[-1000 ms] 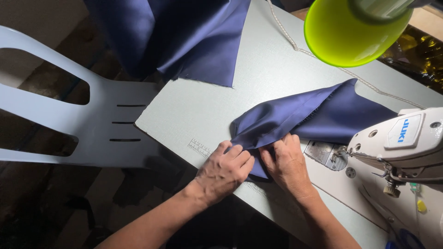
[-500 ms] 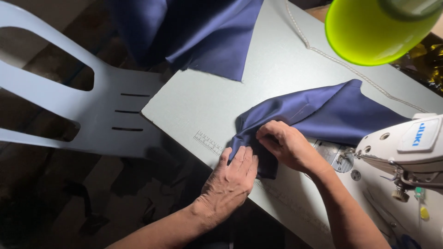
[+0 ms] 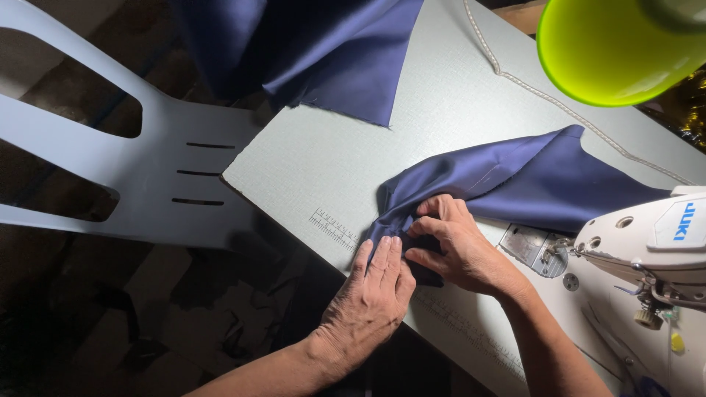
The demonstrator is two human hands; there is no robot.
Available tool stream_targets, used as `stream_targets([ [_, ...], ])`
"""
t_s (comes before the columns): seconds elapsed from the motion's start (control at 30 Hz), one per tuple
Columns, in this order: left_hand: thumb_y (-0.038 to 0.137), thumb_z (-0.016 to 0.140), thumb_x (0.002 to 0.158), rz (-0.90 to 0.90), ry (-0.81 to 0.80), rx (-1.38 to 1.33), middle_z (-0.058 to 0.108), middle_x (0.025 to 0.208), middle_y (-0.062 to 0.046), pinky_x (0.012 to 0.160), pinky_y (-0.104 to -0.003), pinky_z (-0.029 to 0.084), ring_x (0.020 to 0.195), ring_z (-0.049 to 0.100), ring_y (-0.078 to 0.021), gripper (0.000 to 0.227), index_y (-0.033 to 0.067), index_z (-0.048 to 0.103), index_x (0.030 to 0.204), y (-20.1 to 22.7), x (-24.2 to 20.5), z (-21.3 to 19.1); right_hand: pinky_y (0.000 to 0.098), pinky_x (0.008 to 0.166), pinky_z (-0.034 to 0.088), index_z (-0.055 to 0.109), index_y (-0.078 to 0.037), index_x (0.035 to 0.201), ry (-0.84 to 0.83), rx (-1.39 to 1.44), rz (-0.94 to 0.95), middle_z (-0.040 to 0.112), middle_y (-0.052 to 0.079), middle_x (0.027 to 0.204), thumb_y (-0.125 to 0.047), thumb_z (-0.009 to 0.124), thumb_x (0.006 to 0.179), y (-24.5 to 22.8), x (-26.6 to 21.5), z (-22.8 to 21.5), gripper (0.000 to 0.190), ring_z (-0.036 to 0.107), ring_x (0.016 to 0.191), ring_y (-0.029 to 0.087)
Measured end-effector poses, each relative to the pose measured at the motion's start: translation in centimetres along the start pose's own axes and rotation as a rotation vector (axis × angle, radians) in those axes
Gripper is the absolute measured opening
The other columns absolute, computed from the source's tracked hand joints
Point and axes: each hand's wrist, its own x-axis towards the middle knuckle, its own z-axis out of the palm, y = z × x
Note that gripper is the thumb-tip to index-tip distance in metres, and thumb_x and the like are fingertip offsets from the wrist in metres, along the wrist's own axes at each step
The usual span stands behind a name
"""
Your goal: Folding and aligning blue fabric on a sewing table to prepare it for sewing.
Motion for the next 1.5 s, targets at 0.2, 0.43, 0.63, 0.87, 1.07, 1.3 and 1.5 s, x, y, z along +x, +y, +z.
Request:
stream_targets([
  [0.2, 0.022, 0.043, 0.100, -0.041, 0.011, -0.074, 0.056, 0.143, -0.021, 0.118, -0.058, 0.034, 0.138, 0.052, -0.0318, 0.038, 0.0048, 0.060, 0.130, 0.0, -0.2, 0.3, 0.0398, 0.092, 0.036, 0.069, -0.018, 0.096, 0.056, 0.057, -0.105, 0.054, 0.000, 0.106, -0.027, 0.079, 0.087, -0.5, 0.3, -0.4, 0.016, 0.047, 0.102, 0.021],
  [0.43, 0.023, 0.043, 0.101, -0.040, 0.069, -0.086, 0.063, 0.130, -0.013, 0.114, -0.055, 0.037, 0.130, 0.056, -0.0262, 0.040, 0.0062, 0.060, 0.132, -0.7, -0.5, 0.3, 0.0396, 0.093, 0.038, 0.064, -0.014, 0.090, 0.061, -0.010, -0.064, 0.052, 0.001, 0.098, -0.025, 0.073, 0.093, -0.3, 0.5, 0.0, 0.015, 0.048, 0.096, 0.021],
  [0.63, 0.027, 0.045, 0.097, -0.054, 0.015, -0.076, 0.061, 0.129, -0.013, 0.115, -0.058, 0.036, 0.130, 0.055, -0.0263, 0.044, 0.0067, 0.064, 0.132, -0.6, -0.1, 0.0, 0.0406, 0.094, 0.042, 0.068, -0.016, 0.088, 0.152, 0.102, -0.091, 0.053, 0.006, 0.116, -0.026, 0.079, 0.088, 0.8, -0.5, 1.0, 0.015, 0.050, 0.108, 0.025],
  [0.87, 0.019, 0.044, 0.097, -0.066, 0.039, -0.123, 0.062, 0.122, -0.013, 0.114, -0.059, 0.038, 0.124, 0.057, -0.0274, 0.038, 0.0064, 0.068, 0.124, -0.6, -0.1, 0.2, 0.0409, 0.089, 0.044, 0.069, -0.012, 0.093, 0.515, -0.432, -0.197, 0.054, 0.008, 0.108, -0.017, 0.073, 0.095, -3.2, -4.3, 3.8, 0.007, 0.054, 0.102, 0.029],
  [1.07, 0.017, 0.046, 0.098, -0.057, 0.036, -0.147, 0.060, 0.121, -0.013, 0.113, -0.060, 0.038, 0.124, 0.056, -0.0271, 0.032, 0.0102, 0.069, 0.118, -0.5, -0.2, 0.8, 0.0374, 0.089, 0.046, 0.069, -0.012, 0.103, 0.529, -0.403, -0.192, 0.060, 0.004, 0.100, -0.008, 0.066, 0.098, -3.7, -4.6, 4.2, 0.007, 0.060, 0.095, 0.024],
  [1.3, 0.019, 0.045, 0.096, -0.043, 0.024, -0.178, 0.061, 0.123, -0.013, 0.114, -0.062, 0.036, 0.126, 0.056, -0.0291, 0.036, 0.0070, 0.068, 0.121, -0.7, -0.4, 0.8, 0.0360, 0.075, 0.043, 0.062, -0.009, 0.099, 0.374, -0.169, -0.066, 0.062, 0.004, 0.089, -0.016, 0.058, 0.102, -3.2, -2.3, 2.7, 0.008, 0.050, 0.077, 0.025],
  [1.5, 0.022, 0.043, 0.097, -0.054, 0.034, -0.142, 0.060, 0.125, -0.012, 0.113, -0.059, 0.038, 0.126, 0.055, -0.0248, 0.044, 0.0054, 0.061, 0.133, -1.3, -0.2, 0.6, 0.0362, 0.068, 0.041, 0.063, -0.016, 0.093, 0.207, -0.090, 0.126, 0.060, 0.002, 0.079, -0.025, 0.069, 0.096, -1.9, -0.8, 1.9, 0.011, 0.048, 0.072, 0.024],
])
